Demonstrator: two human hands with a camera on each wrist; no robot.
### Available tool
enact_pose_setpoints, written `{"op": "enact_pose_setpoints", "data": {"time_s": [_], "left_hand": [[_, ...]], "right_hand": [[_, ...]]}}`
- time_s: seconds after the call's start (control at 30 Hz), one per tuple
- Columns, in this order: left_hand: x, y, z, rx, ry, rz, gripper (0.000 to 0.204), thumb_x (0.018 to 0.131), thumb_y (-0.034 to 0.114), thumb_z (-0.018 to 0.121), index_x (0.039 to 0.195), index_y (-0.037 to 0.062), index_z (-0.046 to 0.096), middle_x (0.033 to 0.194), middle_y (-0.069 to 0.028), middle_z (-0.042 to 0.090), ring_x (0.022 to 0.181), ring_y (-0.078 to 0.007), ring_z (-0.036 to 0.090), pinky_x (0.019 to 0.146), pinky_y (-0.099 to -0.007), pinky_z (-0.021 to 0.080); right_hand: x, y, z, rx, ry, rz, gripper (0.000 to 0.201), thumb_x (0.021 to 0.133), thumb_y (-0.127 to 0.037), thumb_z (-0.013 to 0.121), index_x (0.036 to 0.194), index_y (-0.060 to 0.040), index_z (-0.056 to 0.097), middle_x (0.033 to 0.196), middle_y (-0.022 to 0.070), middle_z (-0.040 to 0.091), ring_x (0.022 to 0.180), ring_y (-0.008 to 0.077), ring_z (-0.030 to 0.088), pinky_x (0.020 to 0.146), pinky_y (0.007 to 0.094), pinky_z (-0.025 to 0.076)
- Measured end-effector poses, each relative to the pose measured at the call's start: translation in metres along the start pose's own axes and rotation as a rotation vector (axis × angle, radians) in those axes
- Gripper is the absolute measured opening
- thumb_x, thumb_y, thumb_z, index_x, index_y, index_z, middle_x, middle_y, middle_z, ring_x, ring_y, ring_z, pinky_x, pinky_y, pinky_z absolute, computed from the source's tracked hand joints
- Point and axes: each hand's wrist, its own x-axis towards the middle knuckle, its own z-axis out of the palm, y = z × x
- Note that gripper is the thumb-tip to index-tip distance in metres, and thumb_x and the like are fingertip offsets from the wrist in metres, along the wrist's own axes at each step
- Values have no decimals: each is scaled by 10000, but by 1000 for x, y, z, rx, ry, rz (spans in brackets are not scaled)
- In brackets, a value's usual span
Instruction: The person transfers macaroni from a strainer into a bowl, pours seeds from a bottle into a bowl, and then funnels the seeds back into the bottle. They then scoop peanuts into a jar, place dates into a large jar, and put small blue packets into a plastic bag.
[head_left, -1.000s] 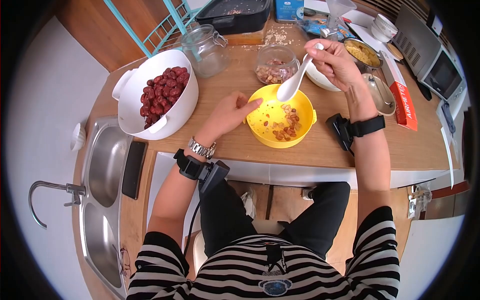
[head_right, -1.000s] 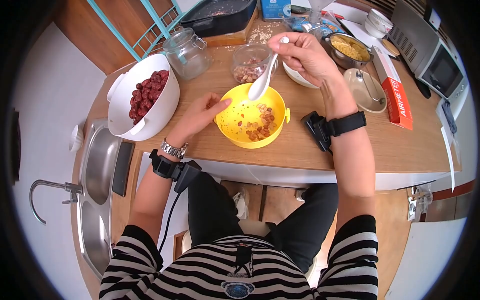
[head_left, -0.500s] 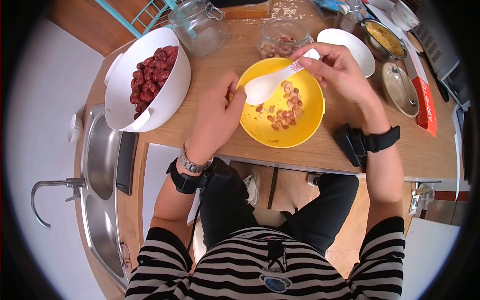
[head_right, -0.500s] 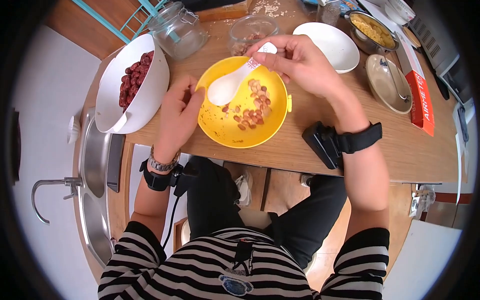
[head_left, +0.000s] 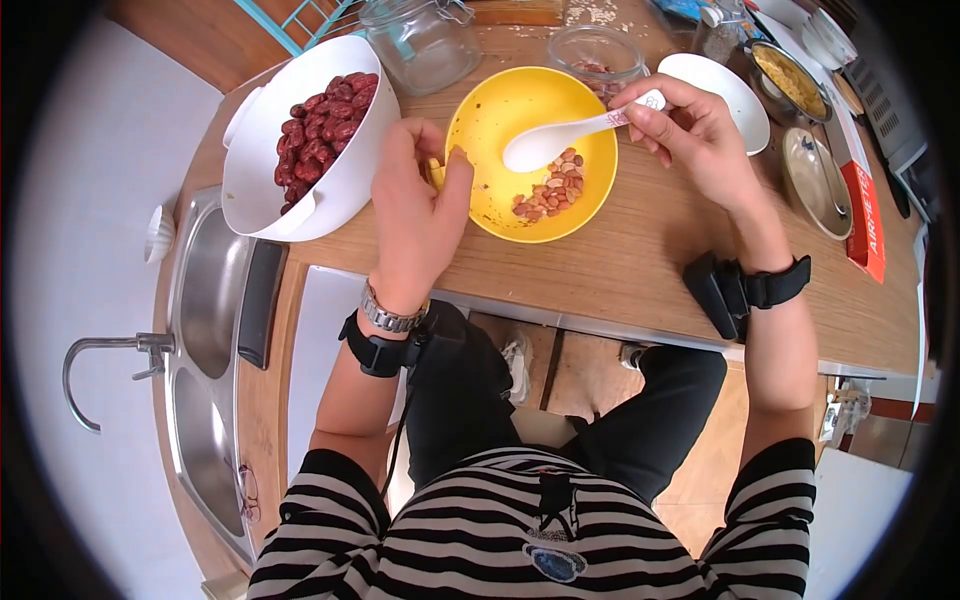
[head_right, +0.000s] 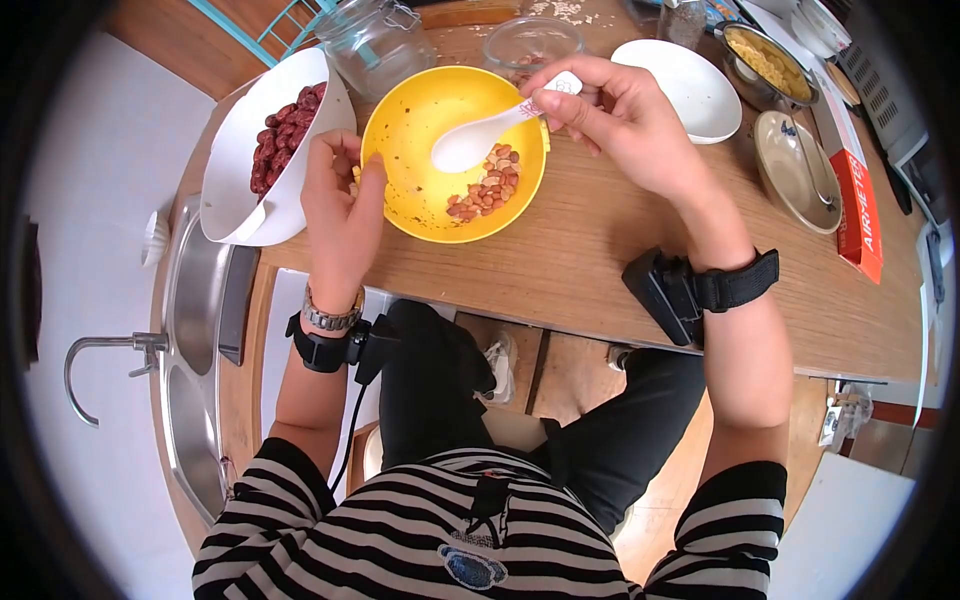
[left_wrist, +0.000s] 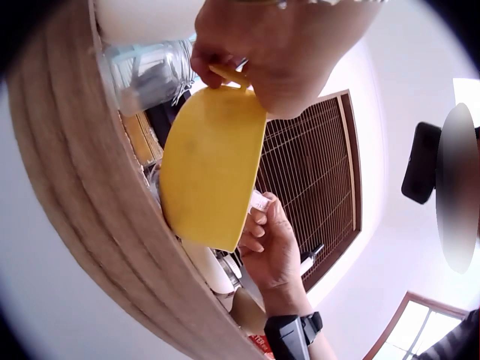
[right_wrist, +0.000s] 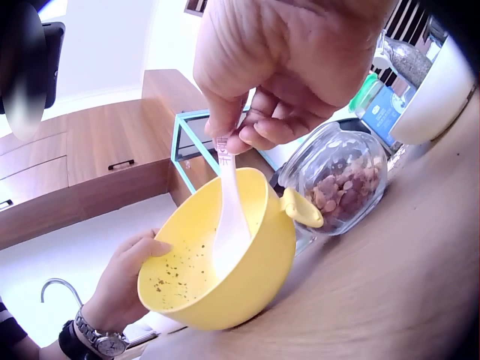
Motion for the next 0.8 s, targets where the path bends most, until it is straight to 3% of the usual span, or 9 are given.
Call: {"op": "enact_pose_setpoints", "data": {"time_s": [0.13,0.2,0.43,0.5,0.53,0.6,0.73,0.8], "left_hand": [[-4,-8,2,-118,55,-37,208,690,-5,511,894,-26,475,752,-80,459,640,-149,450,576,-250,395],[-6,-10,-1,-78,79,-33,238,686,-6,505,923,-22,513,723,-66,450,627,-146,446,595,-238,406],[4,-1,-3,18,158,87,220,664,28,531,879,0,569,672,-59,425,614,-147,437,549,-247,382],[7,4,-4,109,117,114,234,688,-44,499,912,-22,565,711,-7,393,628,-58,407,567,-161,360],[8,4,-3,109,118,114,234,688,-44,499,912,-22,565,711,-7,393,628,-58,407,567,-161,360],[11,5,-1,123,149,102,225,683,-23,517,899,-17,577,700,-13,397,622,-62,411,542,-167,354],[15,1,2,166,202,84,231,676,5,534,900,-18,582,694,-22,410,609,-78,416,541,-186,366],[15,-3,2,235,262,90,239,673,29,544,905,-13,585,699,-32,426,602,-96,423,546,-206,378]], "right_hand": [[-3,-11,13,-92,90,-132,147,807,-148,533,905,-50,581,757,23,596,585,64,499,495,179,384],[-4,-14,15,-360,213,-240,136,793,-109,540,905,-36,567,807,45,603,591,78,511,520,201,407],[-6,-22,17,-633,141,-374,133,767,-83,550,886,-22,555,792,84,590,553,145,519,510,220,406],[-6,-21,18,-636,104,-364,127,762,-86,552,869,-18,558,739,97,574,524,176,506,493,232,397],[-6,-22,18,-637,104,-364,127,762,-86,552,869,-18,558,739,97,574,524,176,506,493,232,397],[-8,-23,19,-573,107,-160,116,768,-86,542,858,-15,559,683,67,577,490,142,489,476,247,390],[-6,-12,21,-344,165,19,115,771,-83,525,834,3,568,613,31,558,455,94,460,429,226,376],[-3,-9,22,124,162,342,120,772,-78,512,816,13,576,588,13,540,448,53,451,393,178,370]]}}
